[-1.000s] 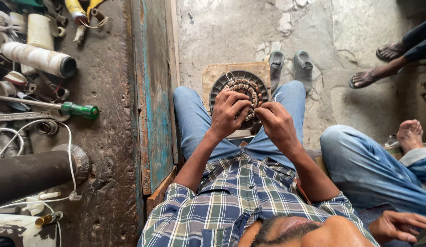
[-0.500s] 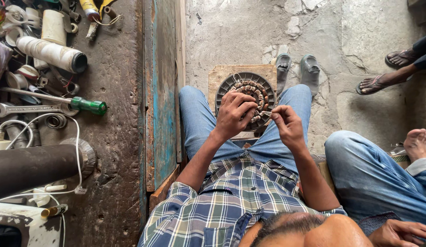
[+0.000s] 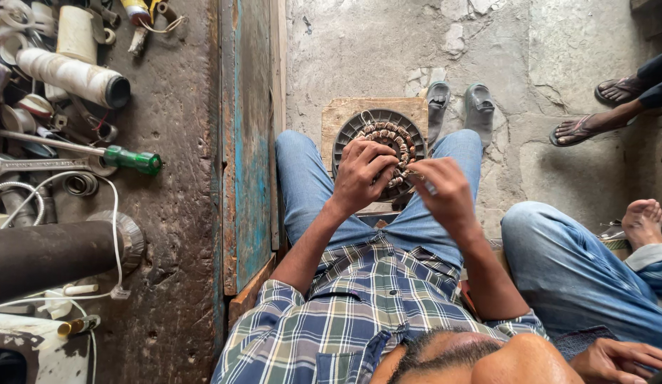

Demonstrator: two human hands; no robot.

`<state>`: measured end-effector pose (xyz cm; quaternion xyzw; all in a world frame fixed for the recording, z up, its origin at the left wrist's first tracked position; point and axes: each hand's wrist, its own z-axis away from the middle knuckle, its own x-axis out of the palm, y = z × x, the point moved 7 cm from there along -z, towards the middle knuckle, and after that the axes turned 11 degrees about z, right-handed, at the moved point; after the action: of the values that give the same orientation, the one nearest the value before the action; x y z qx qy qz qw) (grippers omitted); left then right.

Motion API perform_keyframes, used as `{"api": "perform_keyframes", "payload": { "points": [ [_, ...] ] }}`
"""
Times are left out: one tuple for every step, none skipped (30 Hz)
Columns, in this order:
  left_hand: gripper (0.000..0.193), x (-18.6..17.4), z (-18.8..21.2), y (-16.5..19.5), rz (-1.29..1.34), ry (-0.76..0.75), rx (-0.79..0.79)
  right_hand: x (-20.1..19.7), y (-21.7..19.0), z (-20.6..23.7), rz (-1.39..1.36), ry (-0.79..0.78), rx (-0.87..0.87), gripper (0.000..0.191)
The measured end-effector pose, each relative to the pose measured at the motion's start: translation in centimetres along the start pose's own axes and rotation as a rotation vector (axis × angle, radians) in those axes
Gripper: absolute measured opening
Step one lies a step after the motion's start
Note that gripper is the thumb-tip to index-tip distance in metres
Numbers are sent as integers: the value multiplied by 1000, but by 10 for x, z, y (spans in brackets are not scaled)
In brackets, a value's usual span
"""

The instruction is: The person winds a thin wire around the slots of a circular motor stator held in their lap. They repeatedly thread the wire through the slots and pull it tight to secure the winding.

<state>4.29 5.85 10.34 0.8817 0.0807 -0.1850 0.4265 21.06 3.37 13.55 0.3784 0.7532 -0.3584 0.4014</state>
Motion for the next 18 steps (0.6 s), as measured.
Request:
{"api": "perform_keyframes", "payload": {
  "points": [
    [12, -2, 0, 1, -1, 0, 1, 3, -16, -4, -3, -30, -59, 20],
    [12, -3, -1, 2, -4, 1, 0, 3, -24, -7, 19, -38, -53, 19],
    [12, -4, -2, 3, -7, 4, 2, 2, -31, -10, 41, -48, -49, 19],
    [13, -5, -2, 3, -7, 7, 3, 0, -35, -12, 65, -61, -46, 19],
    [13, -6, -3, 4, -2, 11, 4, -1, -37, -13, 52, -76, -32, 20],
    [13, -5, -4, 4, -3, 12, 13, -5, -36, -15, 44, -89, -18, 21],
    [13, -5, -4, 4, -3, 11, 18, -7, -35, -16, 34, -106, -2, 22],
    [13, -4, -4, 4, -1, 6, 16, -9, -33, -17, 42, -114, 6, 21],
    [13, -3, -3, 3, -3, 5, 12, -9, -31, -18, 52, -120, 17, 20],
    [13, -2, -3, 3, -5, 2, 9, -10, -27, -20, 61, -125, 30, 19],
    [12, -2, -2, 3, -8, 0, 4, -8, -27, -21, 63, -156, 23, 20],
    [13, -1, -2, 3, -2, 1, 5, -6, -25, -22, 64, -180, 11, 21],
    [13, -2, -1, 3, -1, 4, 7, -3, -26, -24, 63, -200, -7, 22],
    [14, -2, -1, 3, 0, 7, 4, 1, -25, -26, 104, -232, -14, 21],
    [13, -2, 0, 3, 4, 2, -1, 5, -25, -26, 144, -269, -19, 21],
    [13, -1, 0, 3, 4, -1, -1, 9, -25, -27, 184, -301, -29, 20],
    [13, -2, 0, 3, 0, -3, 3, 10, -27, -27, 210, -303, -46, 21],
    [13, -2, -1, 2, -1, -5, 0, 12, -28, -27, 239, -306, -62, 22]
  ]
}}
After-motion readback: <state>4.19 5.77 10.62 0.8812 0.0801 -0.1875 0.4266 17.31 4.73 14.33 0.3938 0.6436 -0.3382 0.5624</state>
